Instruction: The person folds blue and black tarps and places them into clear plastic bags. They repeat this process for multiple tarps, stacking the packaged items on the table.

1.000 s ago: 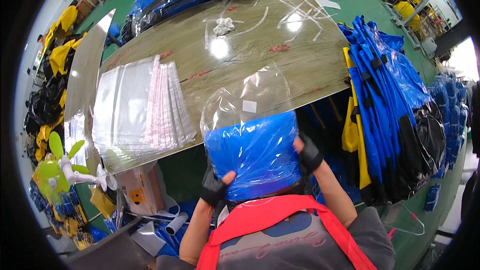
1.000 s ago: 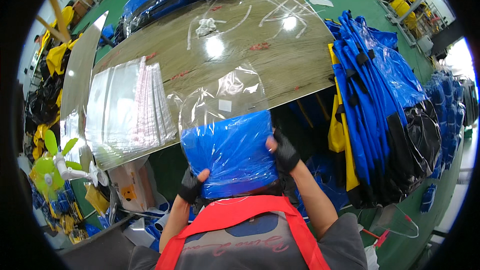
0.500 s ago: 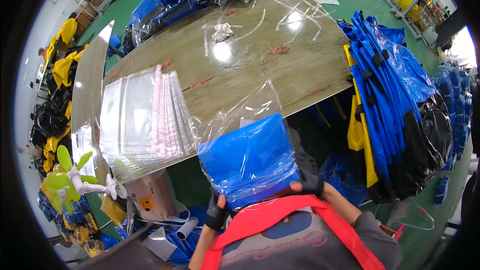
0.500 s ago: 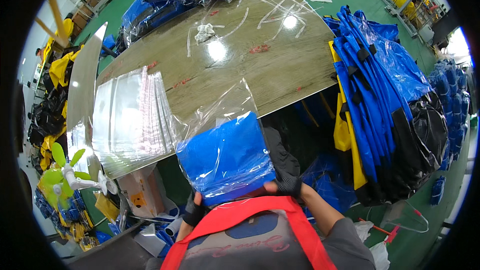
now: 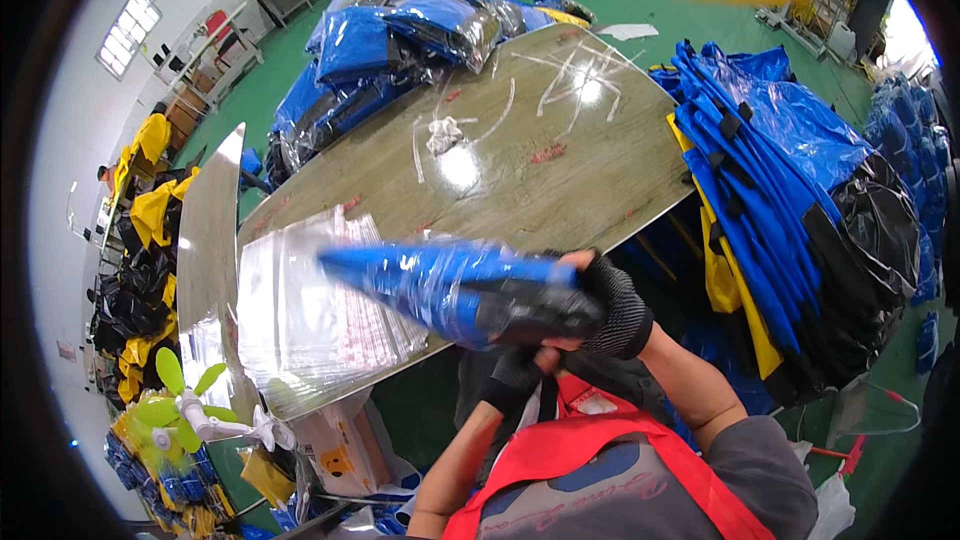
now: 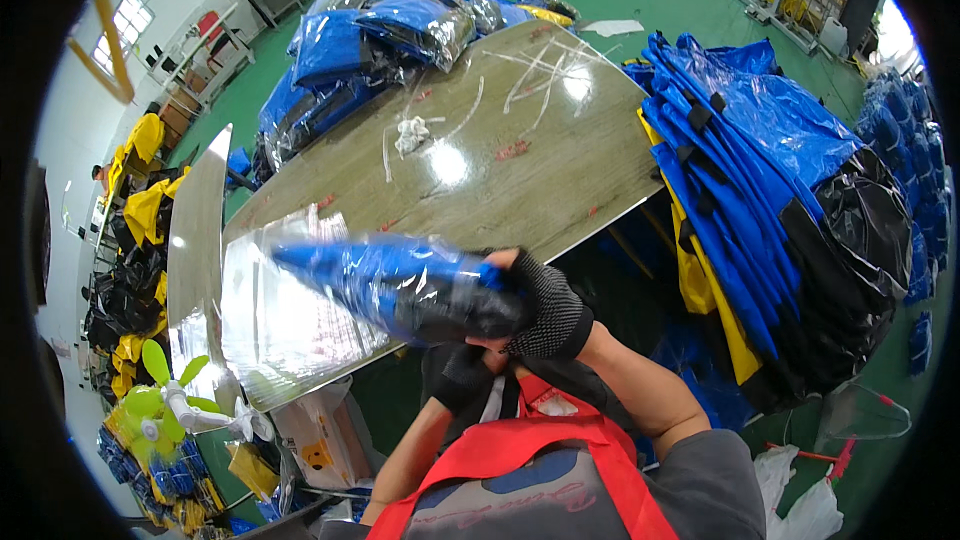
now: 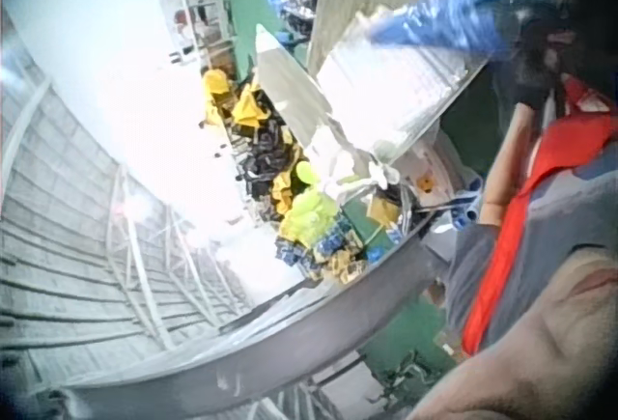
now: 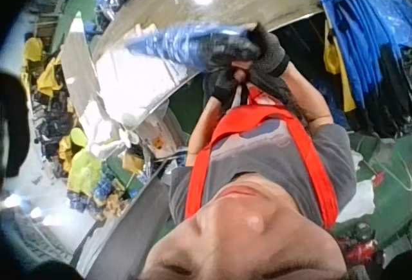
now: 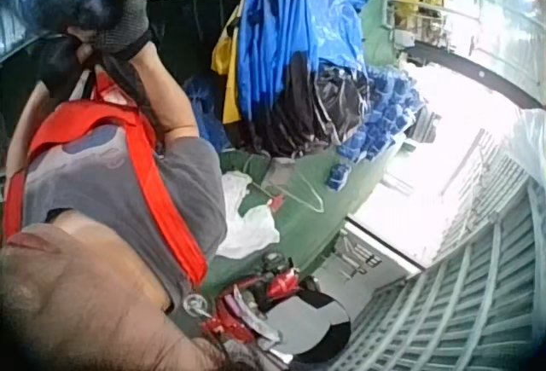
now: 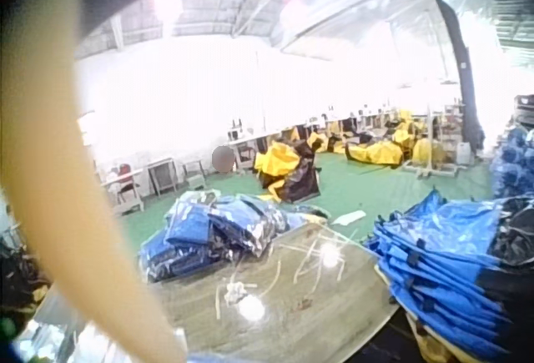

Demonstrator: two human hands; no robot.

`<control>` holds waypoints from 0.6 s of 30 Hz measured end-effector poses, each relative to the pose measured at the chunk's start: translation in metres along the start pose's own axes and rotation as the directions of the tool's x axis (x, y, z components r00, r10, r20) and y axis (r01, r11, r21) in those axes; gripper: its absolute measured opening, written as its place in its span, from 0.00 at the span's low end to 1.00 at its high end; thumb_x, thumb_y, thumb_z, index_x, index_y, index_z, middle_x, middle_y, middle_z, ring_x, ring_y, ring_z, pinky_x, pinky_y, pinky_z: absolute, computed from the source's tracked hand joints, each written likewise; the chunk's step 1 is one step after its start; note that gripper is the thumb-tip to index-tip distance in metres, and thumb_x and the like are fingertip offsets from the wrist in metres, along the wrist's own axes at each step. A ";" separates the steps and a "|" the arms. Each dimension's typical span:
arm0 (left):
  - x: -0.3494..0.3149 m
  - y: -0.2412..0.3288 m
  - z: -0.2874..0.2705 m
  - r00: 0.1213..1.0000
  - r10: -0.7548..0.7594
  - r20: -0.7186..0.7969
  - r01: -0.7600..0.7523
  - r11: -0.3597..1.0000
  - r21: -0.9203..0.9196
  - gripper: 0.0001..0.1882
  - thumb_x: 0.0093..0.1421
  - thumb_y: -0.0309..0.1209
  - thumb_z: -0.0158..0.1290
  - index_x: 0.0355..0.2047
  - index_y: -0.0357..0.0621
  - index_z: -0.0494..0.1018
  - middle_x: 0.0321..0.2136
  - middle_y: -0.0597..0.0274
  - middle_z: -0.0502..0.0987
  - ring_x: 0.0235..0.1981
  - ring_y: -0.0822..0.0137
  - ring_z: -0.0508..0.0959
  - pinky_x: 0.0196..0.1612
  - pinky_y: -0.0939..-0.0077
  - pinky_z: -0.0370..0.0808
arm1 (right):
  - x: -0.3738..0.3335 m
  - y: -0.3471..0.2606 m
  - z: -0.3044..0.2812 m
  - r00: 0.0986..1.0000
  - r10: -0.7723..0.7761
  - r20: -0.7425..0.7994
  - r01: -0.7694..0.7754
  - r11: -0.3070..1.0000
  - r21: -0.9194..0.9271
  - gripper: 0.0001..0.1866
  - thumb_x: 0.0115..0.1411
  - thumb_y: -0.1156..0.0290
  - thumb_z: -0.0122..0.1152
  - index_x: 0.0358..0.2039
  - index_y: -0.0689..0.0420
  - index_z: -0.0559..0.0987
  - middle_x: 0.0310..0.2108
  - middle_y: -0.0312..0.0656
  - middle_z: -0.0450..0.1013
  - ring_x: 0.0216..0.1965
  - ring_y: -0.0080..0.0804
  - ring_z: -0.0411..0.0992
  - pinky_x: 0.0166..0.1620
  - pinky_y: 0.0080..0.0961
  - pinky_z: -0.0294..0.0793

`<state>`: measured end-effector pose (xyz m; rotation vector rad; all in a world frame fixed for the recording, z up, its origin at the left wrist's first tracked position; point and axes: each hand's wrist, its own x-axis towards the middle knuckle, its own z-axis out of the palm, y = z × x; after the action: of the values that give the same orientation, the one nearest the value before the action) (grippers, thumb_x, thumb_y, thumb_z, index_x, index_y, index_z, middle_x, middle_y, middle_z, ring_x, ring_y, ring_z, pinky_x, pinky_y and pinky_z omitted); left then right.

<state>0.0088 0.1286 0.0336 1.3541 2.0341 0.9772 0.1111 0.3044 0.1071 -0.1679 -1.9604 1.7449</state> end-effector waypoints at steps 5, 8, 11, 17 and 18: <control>0.003 0.046 -0.102 0.813 0.528 -0.244 -0.340 0.772 0.536 0.20 0.50 0.39 0.62 0.43 0.48 0.76 0.31 0.54 0.79 0.32 0.54 0.80 0.37 0.65 0.76 | 0.004 0.052 -0.031 0.997 -0.061 -0.051 0.049 0.978 -0.204 0.36 0.39 0.65 0.79 0.47 0.56 0.69 0.40 0.46 0.71 0.41 0.37 0.72 0.46 0.30 0.72; 0.059 0.074 -0.148 0.715 0.695 -0.073 -0.428 0.518 0.741 0.36 0.46 0.54 0.61 0.52 0.47 0.71 0.36 0.48 0.77 0.32 0.50 0.79 0.36 0.59 0.75 | 0.002 0.047 -0.019 0.990 -0.122 -0.069 0.114 0.988 -0.103 0.38 0.39 0.65 0.79 0.50 0.56 0.69 0.41 0.47 0.71 0.42 0.37 0.72 0.47 0.31 0.71; 0.085 0.065 -0.111 0.763 0.626 0.161 -0.594 0.581 0.556 0.42 0.42 0.58 0.62 0.53 0.47 0.70 0.26 0.50 0.77 0.25 0.51 0.77 0.28 0.59 0.72 | 0.002 0.065 -0.023 0.950 -0.291 0.114 0.298 0.736 -0.608 0.34 0.45 0.63 0.71 0.53 0.56 0.70 0.43 0.48 0.71 0.42 0.46 0.72 0.49 0.38 0.70; 0.087 0.098 0.002 0.753 0.633 -0.179 -0.597 0.772 0.218 0.24 0.58 0.50 0.49 0.42 0.42 0.74 0.32 0.46 0.76 0.39 0.44 0.74 0.48 0.58 0.68 | 0.014 0.057 0.037 0.677 -0.451 -0.581 -0.663 -0.032 -0.748 0.25 0.60 0.64 0.57 0.55 0.62 0.66 0.47 0.48 0.70 0.46 0.39 0.71 0.54 0.38 0.68; 0.081 0.093 -0.014 0.889 0.450 -0.090 -0.439 0.890 0.121 0.25 0.58 0.49 0.51 0.46 0.41 0.71 0.37 0.47 0.75 0.42 0.47 0.74 0.50 0.59 0.67 | 0.009 0.068 0.033 0.608 -0.386 -0.694 -0.654 0.252 -0.713 0.23 0.62 0.63 0.55 0.54 0.62 0.66 0.47 0.48 0.70 0.47 0.38 0.71 0.54 0.37 0.68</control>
<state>0.0197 0.2225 0.1140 1.9149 1.9089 1.1822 0.0722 0.2902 0.0430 -1.3888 -1.9187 -0.0264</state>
